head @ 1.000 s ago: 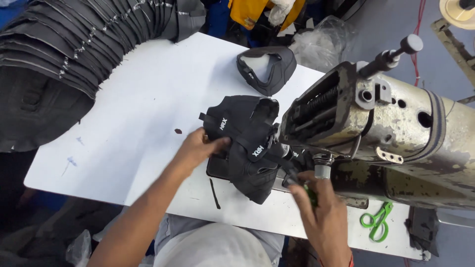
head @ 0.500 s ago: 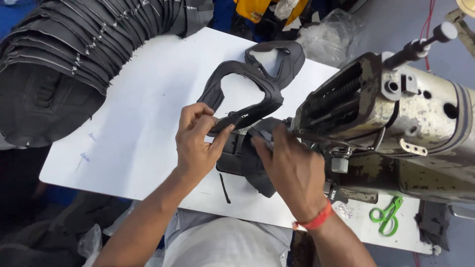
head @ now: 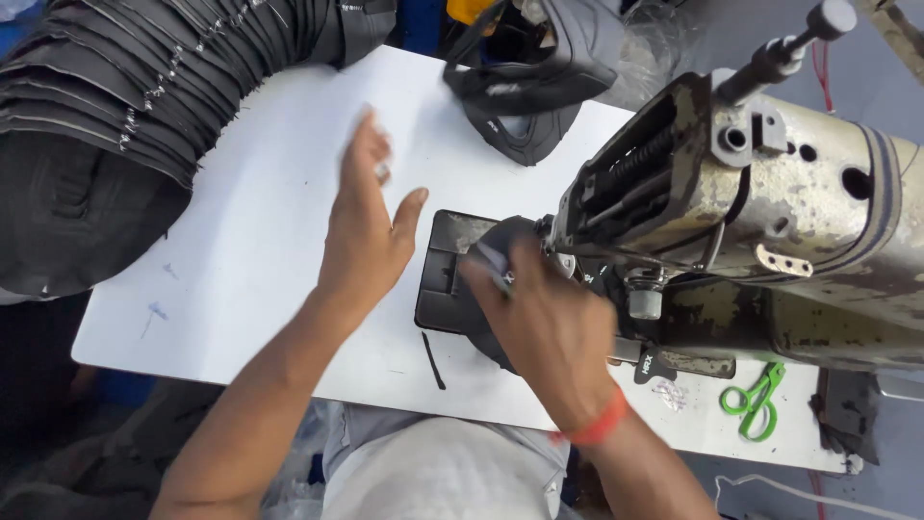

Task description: The person operates an industrial sewing machine to stitch black gloves, guiding the fabric under the needle with both hands. They repeatedly feed the gloves through the machine, trim excess thread with green scissors, and place the finished items on a pile to the left.

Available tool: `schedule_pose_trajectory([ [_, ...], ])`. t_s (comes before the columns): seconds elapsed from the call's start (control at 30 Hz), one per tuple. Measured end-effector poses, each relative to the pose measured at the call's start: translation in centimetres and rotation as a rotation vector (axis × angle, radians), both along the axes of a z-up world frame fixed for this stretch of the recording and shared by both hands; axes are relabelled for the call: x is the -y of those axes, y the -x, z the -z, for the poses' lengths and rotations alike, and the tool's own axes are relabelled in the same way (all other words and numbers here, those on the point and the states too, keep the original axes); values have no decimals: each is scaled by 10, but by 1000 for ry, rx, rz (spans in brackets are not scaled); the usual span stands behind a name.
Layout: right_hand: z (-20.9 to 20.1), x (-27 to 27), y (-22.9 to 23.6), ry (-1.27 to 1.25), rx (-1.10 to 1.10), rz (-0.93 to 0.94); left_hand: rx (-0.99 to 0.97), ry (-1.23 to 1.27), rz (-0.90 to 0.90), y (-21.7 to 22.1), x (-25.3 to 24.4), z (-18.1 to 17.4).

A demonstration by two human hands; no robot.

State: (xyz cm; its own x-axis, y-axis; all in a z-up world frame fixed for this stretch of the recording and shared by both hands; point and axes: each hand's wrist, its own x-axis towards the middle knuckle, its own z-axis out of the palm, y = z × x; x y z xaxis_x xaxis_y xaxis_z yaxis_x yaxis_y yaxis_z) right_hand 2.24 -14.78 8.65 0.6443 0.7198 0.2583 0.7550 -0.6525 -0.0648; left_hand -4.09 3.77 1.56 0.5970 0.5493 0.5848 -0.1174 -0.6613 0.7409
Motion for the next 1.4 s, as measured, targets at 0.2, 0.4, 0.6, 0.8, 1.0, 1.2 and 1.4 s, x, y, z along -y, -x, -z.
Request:
schedule_pose_trajectory([
  [0.2, 39, 95, -26, -523, -540, 214, -484, 1051, 711, -14, 15, 17],
  [0.4, 105, 114, -56, -850, -1275, 377, -341, 1341, 998, -13, 46, 39],
  [0.6, 131, 106, -63, -1427, -1613, 96, -328, 1100, 618, -11, 76, 35],
  [0.8, 113, 95, -61, -1278, -1610, 124, -294, 812, 351, -17, 93, 30],
  [1.0, 53, 63, -46, -499, -1022, 226, -301, 753, 278, -19, 90, 30],
  [1.2, 55, 61, -52, -406, -972, 279, -401, 740, 275, -19, 86, 22],
  [1.4, 49, 50, -44, -500, -879, 288, -361, 758, 306, -15, 87, 25],
])
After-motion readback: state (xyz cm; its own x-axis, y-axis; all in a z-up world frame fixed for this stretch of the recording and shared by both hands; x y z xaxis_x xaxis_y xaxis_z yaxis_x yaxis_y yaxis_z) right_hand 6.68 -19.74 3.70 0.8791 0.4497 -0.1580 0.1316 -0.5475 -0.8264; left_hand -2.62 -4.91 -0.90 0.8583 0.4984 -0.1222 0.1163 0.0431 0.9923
